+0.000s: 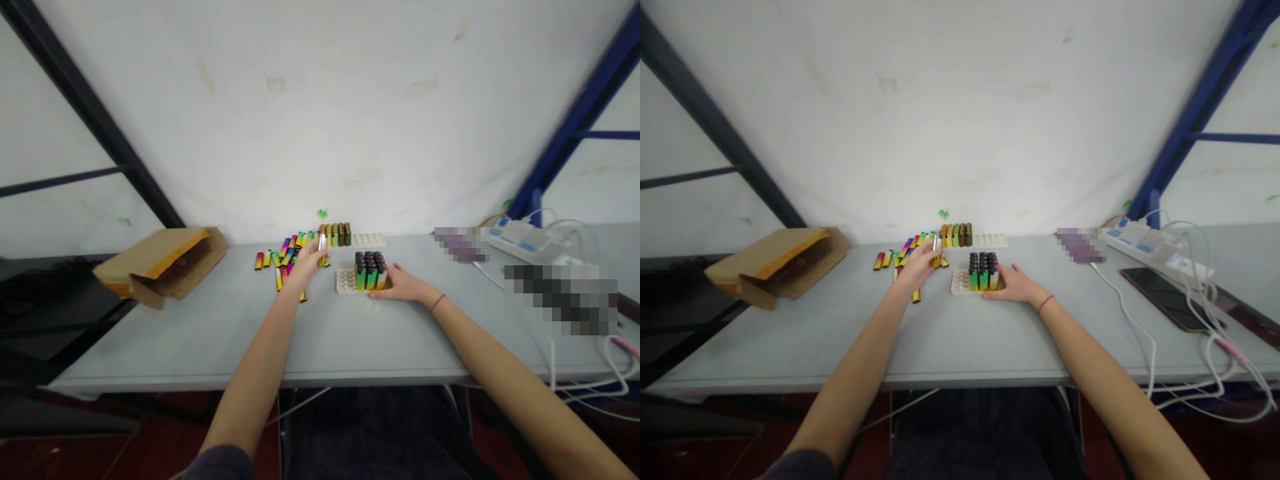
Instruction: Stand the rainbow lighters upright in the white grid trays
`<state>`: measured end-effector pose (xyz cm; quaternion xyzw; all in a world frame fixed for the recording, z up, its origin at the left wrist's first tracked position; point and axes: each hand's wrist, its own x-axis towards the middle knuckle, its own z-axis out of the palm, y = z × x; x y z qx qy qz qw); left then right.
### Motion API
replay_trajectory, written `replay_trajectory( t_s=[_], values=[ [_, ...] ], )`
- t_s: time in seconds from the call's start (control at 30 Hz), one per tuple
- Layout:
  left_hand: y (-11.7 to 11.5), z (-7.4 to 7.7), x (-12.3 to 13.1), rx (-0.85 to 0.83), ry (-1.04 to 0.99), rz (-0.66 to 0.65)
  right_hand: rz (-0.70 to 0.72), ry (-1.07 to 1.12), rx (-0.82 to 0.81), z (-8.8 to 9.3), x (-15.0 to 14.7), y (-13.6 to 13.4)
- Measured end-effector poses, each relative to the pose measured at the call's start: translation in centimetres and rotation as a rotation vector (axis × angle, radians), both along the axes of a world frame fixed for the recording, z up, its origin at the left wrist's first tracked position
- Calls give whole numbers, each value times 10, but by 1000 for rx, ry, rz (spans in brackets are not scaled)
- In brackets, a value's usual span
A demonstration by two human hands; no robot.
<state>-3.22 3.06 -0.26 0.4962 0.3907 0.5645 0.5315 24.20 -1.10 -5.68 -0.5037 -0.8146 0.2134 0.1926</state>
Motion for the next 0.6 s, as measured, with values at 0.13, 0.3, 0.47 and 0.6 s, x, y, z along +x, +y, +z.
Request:
replay_trajectory(
  t_s=[0.13,0.3,0.47,0.6],
  values=[
    [-16,-4,23,-153,-120,-61,15,-6,1,0,0,0],
    [-29,-5,35,-158,-97,-101,15,-4,-15,2,0,-1],
    [-25,-2,33,-290,-169,-186,7,9,-18,2,0,-1],
    [-22,-2,30,-424,-196,-248,11,16,-10,0,1,0]
  ],
)
